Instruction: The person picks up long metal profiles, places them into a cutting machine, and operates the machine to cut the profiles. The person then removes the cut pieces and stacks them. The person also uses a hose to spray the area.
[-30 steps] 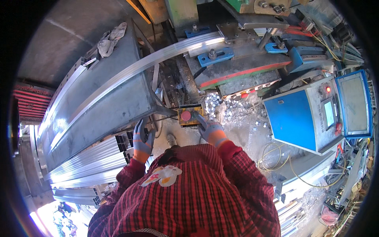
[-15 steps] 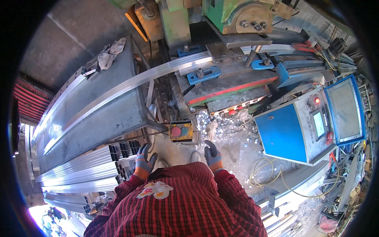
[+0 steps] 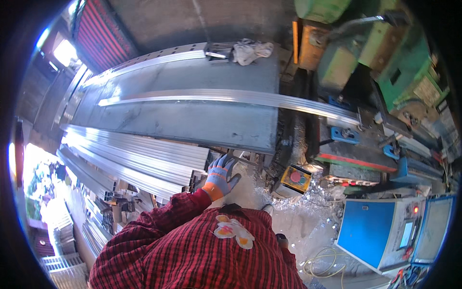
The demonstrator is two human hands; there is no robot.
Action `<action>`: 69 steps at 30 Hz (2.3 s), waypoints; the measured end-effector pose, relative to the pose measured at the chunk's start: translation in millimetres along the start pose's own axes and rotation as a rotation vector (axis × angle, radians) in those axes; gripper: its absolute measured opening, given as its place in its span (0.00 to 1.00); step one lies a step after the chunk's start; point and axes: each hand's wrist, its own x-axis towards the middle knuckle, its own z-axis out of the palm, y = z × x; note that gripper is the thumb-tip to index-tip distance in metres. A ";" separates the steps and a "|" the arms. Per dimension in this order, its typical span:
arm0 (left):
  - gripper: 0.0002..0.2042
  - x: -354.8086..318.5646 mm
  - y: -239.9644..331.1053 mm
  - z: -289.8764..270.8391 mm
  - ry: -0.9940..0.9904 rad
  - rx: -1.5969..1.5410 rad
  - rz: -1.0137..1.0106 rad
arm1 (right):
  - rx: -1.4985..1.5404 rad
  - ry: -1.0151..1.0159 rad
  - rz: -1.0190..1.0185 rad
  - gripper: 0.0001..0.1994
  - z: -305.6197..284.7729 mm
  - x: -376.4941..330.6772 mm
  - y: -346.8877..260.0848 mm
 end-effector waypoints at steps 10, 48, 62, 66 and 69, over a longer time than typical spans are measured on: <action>0.35 49.9 -54.3 -35.8 -0.217 0.190 -0.225 | -0.008 -0.046 -0.043 0.16 18.3 8.0 -52.4; 0.41 54.3 -91.9 -15.5 -0.191 0.161 -0.142 | 0.054 0.063 -0.077 0.20 1.5 -7.6 -34.9; 0.42 50.1 -75.9 -19.1 -0.184 0.177 -0.172 | 0.046 0.021 -0.063 0.18 4.0 19.8 -7.6; 0.43 52.7 -72.5 -24.9 -0.212 0.154 -0.181 | 0.051 0.007 -0.084 0.19 1.1 23.1 -17.2; 0.43 55.9 -70.7 -25.0 -0.232 0.155 -0.180 | 0.007 0.033 -0.115 0.20 -0.9 25.9 -17.3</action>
